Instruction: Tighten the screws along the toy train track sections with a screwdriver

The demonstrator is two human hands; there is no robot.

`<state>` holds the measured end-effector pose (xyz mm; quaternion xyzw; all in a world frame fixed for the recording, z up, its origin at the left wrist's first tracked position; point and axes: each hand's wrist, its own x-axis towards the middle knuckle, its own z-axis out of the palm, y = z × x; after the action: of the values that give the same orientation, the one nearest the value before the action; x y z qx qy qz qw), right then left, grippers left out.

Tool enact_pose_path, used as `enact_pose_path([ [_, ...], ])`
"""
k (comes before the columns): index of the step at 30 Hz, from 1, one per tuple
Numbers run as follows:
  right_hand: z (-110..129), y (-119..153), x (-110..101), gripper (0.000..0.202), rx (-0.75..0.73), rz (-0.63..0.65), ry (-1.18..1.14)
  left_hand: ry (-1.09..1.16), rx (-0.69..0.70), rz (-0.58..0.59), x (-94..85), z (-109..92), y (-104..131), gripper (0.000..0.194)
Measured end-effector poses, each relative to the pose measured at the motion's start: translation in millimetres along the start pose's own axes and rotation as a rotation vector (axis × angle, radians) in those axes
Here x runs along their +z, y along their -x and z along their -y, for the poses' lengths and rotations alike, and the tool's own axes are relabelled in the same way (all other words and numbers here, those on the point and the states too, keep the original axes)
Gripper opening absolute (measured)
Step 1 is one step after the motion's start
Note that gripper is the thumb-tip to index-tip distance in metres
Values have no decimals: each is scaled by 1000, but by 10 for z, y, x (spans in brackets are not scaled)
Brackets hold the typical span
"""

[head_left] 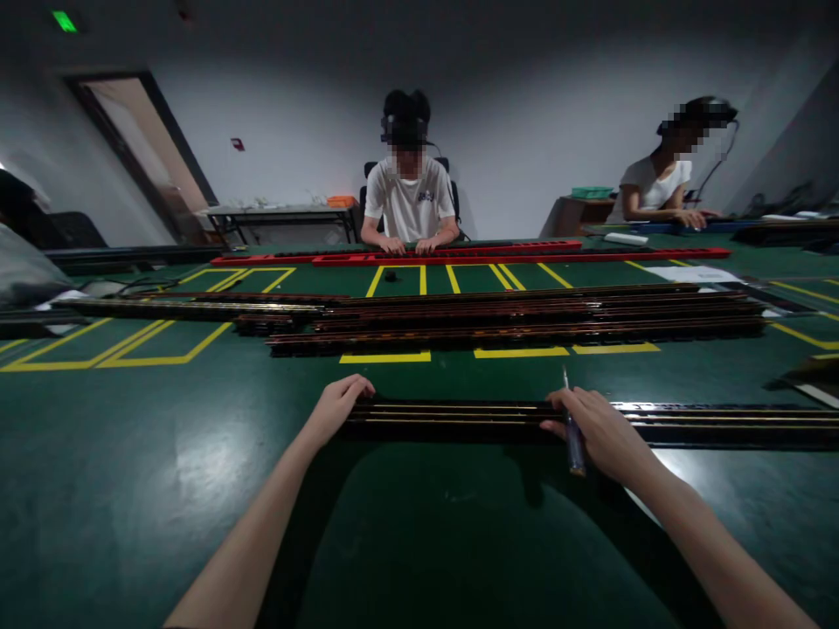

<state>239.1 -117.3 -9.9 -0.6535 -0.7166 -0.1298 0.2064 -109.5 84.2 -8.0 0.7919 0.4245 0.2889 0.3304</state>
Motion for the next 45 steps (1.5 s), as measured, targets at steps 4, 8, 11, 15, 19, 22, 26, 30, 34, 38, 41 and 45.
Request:
enact_pose_path([
  [4, -34, 11, -3, 39, 106, -35, -94, -132, -2, 107, -72, -73, 5, 43],
  [8, 33, -60, -49, 33, 167, -93, -234, -161, -47, 139, -113, -102, 8, 45],
  [11, 173, -210, -76, 35, 156, -68, -399, -154, -37, 136, -114, -82, 11, 42],
  [15, 476, -523, -59, 50, 123, -4, -576, -185, -13, 154, -101, -57, 9, 38],
  [19, 868, -850, 39, 64, 93, 21, -763, -227, -1, 187, -91, -26, -7, 35],
  [22, 1129, -1058, 176, 64, 101, 58, -925, -240, 5, 207, -84, 15, -24, 33],
  [26, 1322, -1290, 386, 67, 134, 135, -1124, -232, 7, 229, -86, 46, -35, 32],
  [30, 1384, -1432, 511, 55, 177, 223, -1208, -217, 11, 224, -99, 37, -34, 32],
  [34, 1434, -1463, 558, 39, 169, 272, -1241, -197, 6, 226, -103, 42, -36, 31],
  [38, 1486, -1453, 610, 35, 168, 232, -1287, -166, -6, 200, -85, 58, -37, 29],
  [41, 1496, -1445, 631, 35, 187, 245, -1347, -151, -11, 172, -73, 54, -31, 30],
  [45, 1482, -1435, 610, 31, 172, 295, -1373, -144, 6, 162, -78, 37, -23, 31],
])
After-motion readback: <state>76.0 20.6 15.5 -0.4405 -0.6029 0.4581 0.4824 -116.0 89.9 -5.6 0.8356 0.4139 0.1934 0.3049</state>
